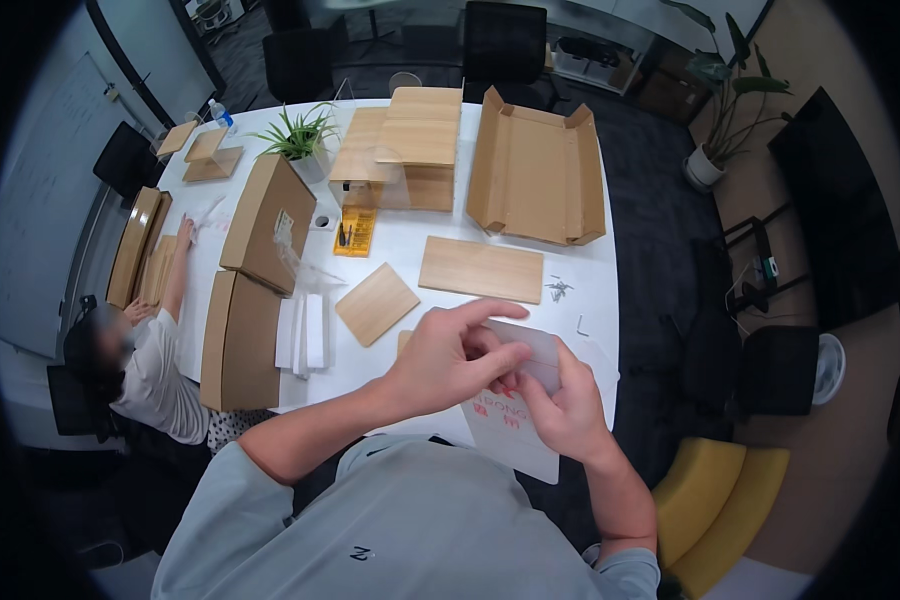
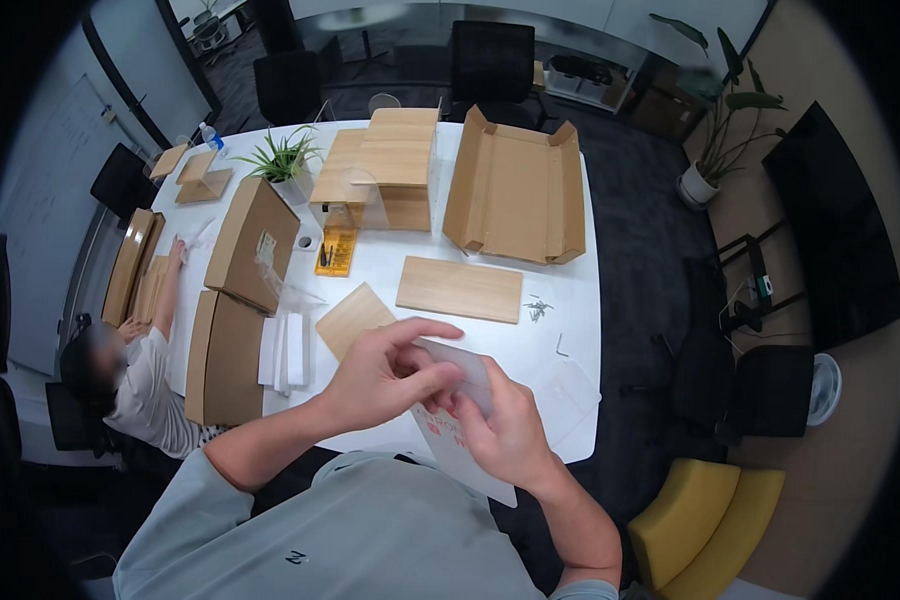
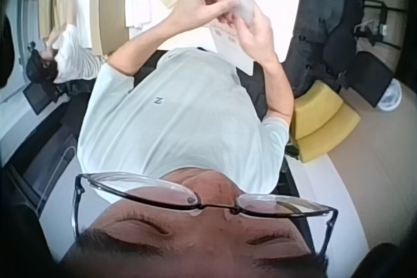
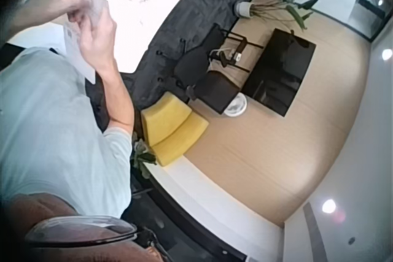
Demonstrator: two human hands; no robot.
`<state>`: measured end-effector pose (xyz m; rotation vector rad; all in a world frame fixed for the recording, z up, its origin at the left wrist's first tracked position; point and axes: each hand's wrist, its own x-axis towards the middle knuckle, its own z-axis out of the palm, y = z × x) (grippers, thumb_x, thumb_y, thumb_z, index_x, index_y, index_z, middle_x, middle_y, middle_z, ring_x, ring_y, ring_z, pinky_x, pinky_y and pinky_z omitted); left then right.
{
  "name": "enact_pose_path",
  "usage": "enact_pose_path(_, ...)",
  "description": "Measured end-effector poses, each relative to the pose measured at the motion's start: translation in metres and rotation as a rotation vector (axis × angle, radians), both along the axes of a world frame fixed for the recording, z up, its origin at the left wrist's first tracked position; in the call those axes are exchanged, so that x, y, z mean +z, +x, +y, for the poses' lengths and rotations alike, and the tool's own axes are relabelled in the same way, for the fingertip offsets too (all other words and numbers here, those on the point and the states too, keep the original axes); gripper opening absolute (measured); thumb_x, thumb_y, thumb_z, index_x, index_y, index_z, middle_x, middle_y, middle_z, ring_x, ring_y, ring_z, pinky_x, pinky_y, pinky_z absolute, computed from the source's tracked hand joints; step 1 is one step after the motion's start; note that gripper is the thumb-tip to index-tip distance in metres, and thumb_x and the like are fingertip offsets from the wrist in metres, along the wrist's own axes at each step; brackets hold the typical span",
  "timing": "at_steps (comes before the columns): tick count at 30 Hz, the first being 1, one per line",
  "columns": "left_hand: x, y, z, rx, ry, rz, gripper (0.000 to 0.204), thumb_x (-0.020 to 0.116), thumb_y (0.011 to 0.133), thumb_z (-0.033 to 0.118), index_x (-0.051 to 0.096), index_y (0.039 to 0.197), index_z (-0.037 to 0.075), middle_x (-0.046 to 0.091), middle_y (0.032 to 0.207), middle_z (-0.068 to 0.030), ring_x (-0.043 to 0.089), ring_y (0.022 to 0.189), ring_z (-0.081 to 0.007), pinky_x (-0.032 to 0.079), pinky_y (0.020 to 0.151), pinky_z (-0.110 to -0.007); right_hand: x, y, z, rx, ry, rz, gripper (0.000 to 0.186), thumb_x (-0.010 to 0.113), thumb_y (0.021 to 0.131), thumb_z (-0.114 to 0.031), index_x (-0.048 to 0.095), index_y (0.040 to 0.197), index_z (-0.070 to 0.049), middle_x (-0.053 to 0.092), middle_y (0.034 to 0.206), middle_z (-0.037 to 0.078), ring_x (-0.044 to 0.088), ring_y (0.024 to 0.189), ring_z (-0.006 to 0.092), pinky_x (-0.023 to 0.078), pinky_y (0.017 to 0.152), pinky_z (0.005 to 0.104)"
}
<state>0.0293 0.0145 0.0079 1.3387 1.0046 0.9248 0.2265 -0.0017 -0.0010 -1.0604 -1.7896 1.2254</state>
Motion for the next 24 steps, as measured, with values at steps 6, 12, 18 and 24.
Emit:
enact_pose_path(6,-0.025,-0.023,0.011,0.330,0.321,0.131,0.019,0.062,0.099,0.013,0.059,0.113,-0.001,0.062,0.096,-0.0048,0.059,0.090,-0.0100,0.053,0.077,-0.026,-0.003,0.027,0.017,-0.106,-0.110,0.301,0.024,0.061,0.096,-0.007,0.060,0.117,0.005,0.070,0.105,0.013,0.068,0.094,0.0182,0.054,0.083,0.0310)
enact_pose_path(12,-0.009,-0.025,0.016,-0.056,0.100,-0.149,0.022,0.052,0.105,0.018,0.060,0.109,-0.002,0.064,0.093,-0.0044,0.062,0.084,-0.0108,0.054,0.076,-0.027,-0.011,0.054,0.040,-0.055,-0.198,0.516,0.026,0.066,0.093,-0.010,0.061,0.114,0.004,0.070,0.104,0.014,0.068,0.092,0.0160,0.055,0.082,0.0311)
enact_pose_path(18,0.013,-0.026,0.017,-0.164,0.119,-0.163,0.025,0.051,0.105,0.018,0.065,0.106,-0.003,0.065,0.088,-0.0047,0.062,0.081,-0.0107,0.053,0.074,-0.027,-0.003,0.070,0.048,0.022,-0.198,0.557,0.031,0.069,0.091,-0.013,0.060,0.114,0.005,0.071,0.105,0.014,0.068,0.092,0.0166,0.056,0.082,0.0312)
enact_pose_path(24,0.023,-0.020,0.014,-0.091,0.098,-0.162,0.025,0.055,0.102,0.017,0.068,0.095,-0.004,0.065,0.083,-0.0038,0.061,0.079,-0.0101,0.051,0.072,-0.025,-0.006,0.074,0.042,0.007,-0.137,0.569,0.032,0.070,0.091,-0.015,0.060,0.115,0.005,0.071,0.105,0.013,0.068,0.092,0.0156,0.055,0.080,0.0310)
